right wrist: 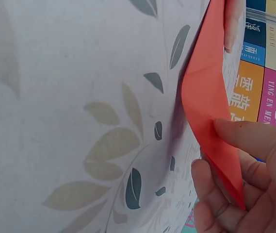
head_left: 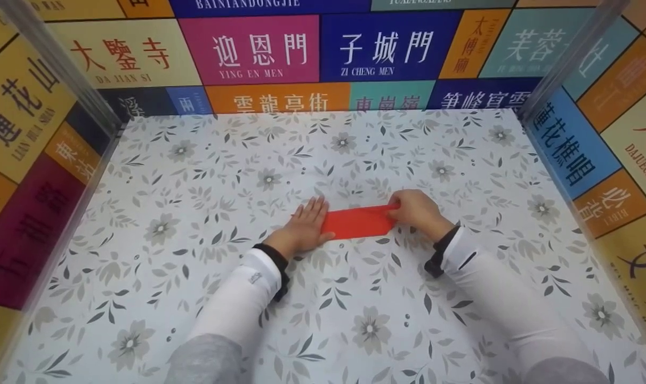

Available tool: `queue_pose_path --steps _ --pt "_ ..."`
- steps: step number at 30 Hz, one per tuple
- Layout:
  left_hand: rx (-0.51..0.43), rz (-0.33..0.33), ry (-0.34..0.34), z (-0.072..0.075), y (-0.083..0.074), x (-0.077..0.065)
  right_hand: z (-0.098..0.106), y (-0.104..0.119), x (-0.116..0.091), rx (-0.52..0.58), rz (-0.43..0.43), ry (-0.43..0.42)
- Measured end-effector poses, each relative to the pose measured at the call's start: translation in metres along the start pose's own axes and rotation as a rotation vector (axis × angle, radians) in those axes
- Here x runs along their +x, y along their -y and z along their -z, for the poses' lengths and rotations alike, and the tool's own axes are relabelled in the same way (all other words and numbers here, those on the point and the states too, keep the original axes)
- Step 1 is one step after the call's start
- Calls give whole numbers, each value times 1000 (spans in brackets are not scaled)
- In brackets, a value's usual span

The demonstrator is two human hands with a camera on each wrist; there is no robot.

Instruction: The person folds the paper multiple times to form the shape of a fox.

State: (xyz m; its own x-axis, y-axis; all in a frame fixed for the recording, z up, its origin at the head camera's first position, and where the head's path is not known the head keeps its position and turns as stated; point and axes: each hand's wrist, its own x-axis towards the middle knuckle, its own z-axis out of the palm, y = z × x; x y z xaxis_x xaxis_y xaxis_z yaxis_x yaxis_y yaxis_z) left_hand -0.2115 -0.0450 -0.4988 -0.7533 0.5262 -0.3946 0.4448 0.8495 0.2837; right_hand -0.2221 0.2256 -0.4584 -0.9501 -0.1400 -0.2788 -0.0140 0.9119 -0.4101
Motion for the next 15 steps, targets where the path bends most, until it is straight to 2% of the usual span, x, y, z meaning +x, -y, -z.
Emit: queue_pose_path --steps 5,15 --pt "-12 -2 7 2 -1 -2 -1 -6 -4 134 18 -54" --pt "-6 -6 3 3 -2 -3 -6 -13 -7 335 -35 -71"
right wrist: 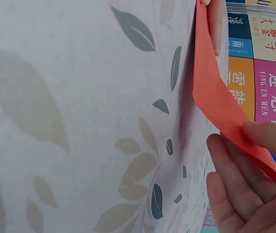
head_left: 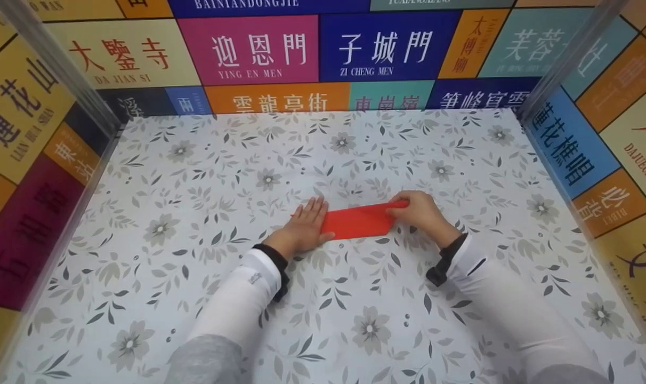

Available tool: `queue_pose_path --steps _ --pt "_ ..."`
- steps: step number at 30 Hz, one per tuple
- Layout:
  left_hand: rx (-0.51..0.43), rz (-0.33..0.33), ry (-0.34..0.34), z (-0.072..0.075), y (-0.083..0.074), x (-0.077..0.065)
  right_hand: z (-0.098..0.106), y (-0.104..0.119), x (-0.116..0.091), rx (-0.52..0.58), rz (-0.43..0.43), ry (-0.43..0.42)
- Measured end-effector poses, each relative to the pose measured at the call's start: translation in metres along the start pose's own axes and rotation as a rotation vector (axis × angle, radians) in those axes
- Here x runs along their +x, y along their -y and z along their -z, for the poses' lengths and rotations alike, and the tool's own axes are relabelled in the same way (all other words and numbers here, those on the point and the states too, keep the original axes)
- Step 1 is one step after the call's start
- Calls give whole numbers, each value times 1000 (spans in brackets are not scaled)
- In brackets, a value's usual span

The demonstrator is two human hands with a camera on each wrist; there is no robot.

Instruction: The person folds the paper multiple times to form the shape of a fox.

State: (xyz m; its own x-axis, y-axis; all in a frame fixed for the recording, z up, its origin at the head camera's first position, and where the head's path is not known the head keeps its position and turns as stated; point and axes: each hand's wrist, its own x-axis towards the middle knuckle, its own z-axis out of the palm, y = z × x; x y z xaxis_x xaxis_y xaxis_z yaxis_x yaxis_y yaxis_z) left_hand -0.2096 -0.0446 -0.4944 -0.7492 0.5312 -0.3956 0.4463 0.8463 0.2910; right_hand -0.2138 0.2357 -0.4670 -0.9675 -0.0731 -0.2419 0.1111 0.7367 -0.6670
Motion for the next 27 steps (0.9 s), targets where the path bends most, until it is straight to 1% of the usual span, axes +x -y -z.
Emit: queue_pose_path --steps 4,7,11,14,18,21,27 --pt "-1 0 1 1 -1 -1 -4 -2 -3 37 19 -8" --pt "-2 6 5 1 -1 -1 -7 -4 -6 77 57 6" --pt "4 5 4 0 -1 0 -11 -7 -9 112 103 74" --pt "8 2 3 -1 0 1 -16 -10 -11 123 142 108" --pt "11 3 8 -2 1 2 -21 -11 -14 121 178 86" --pt "11 3 13 -2 1 2 -25 -12 -17 114 185 62" --pt "14 3 10 -1 0 1 -31 -10 -25 117 229 69"
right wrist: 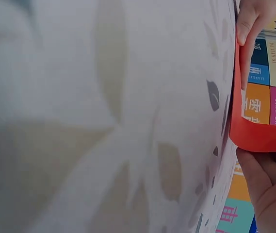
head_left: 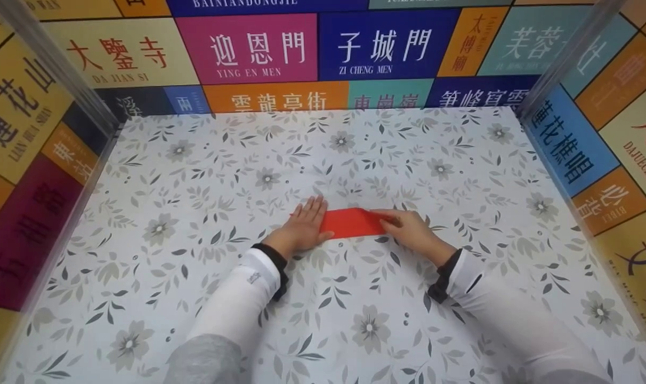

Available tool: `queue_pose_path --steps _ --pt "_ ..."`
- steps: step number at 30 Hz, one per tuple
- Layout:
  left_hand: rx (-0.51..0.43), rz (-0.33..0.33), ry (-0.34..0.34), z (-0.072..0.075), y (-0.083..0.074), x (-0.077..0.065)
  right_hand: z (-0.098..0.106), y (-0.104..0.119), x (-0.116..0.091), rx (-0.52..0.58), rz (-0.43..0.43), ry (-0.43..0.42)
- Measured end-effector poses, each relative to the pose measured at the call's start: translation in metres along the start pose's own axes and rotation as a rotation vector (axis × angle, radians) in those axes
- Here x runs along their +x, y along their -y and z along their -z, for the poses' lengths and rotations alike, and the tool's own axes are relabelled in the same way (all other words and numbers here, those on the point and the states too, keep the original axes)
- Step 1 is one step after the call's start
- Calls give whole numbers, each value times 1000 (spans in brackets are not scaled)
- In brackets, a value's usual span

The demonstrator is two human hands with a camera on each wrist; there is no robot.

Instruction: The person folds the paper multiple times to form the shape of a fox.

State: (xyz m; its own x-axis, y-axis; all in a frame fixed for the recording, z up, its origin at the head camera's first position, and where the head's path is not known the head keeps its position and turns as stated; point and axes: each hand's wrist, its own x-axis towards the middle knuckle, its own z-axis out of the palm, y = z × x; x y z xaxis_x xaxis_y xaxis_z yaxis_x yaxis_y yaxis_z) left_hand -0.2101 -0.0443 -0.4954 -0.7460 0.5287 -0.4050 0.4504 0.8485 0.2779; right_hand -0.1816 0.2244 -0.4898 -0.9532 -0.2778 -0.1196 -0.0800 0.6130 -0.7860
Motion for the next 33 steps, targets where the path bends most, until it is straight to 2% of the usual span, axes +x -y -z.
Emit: queue_pose_path --steps 15,23,29,33 --pt "17 0 -10 1 -2 -2 -8 9 -8 -101 105 32" --pt "47 1 -4 2 -4 -2 -8 10 -9 -169 121 63" --pt "141 -69 -4 5 -7 -3 -8 10 -7 -191 125 74" --pt "187 -108 20 7 -11 -1 -8 10 -6 -200 128 79"
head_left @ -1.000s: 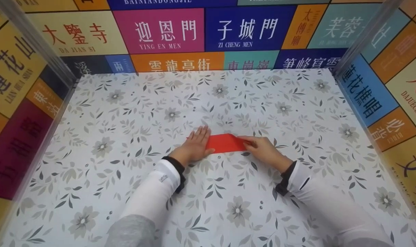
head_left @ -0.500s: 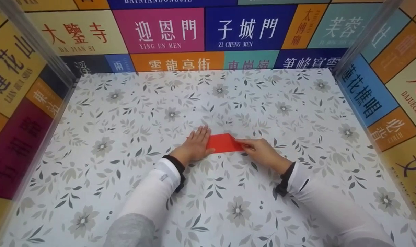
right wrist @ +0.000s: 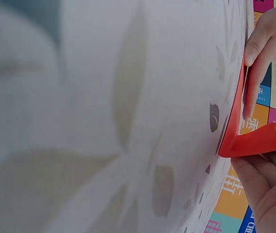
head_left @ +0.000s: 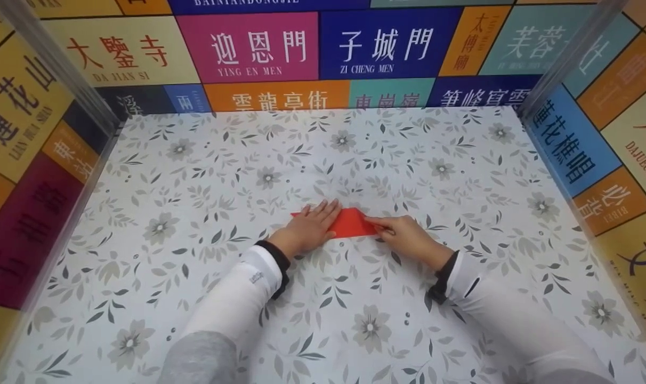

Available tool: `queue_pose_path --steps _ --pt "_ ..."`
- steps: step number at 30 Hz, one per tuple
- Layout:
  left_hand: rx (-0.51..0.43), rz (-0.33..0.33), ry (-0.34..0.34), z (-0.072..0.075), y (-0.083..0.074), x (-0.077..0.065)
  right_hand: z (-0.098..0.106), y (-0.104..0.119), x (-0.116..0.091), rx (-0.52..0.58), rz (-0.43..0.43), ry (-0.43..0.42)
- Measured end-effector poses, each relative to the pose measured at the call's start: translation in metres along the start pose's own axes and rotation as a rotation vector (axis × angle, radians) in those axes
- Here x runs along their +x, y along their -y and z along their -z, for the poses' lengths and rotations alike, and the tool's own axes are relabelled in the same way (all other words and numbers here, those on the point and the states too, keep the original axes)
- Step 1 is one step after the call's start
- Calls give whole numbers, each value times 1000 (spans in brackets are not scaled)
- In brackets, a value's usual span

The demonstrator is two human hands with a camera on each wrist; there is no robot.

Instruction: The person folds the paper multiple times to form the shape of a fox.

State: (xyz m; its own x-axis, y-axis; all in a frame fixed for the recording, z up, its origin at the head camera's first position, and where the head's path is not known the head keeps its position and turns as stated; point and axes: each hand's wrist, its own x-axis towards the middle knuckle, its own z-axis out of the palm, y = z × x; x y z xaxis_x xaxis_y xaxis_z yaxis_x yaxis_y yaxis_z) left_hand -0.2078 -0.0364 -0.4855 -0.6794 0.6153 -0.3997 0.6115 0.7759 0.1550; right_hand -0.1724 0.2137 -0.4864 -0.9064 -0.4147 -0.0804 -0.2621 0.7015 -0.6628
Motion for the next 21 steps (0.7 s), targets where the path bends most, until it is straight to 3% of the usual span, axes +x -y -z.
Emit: queue_pose_path --steps 10,21 --pt "-68 -3 101 15 -9 5 0 1 0 -17 16 1" --pt "-43 51 129 25 -21 6 0 2 -1 -42 34 0"
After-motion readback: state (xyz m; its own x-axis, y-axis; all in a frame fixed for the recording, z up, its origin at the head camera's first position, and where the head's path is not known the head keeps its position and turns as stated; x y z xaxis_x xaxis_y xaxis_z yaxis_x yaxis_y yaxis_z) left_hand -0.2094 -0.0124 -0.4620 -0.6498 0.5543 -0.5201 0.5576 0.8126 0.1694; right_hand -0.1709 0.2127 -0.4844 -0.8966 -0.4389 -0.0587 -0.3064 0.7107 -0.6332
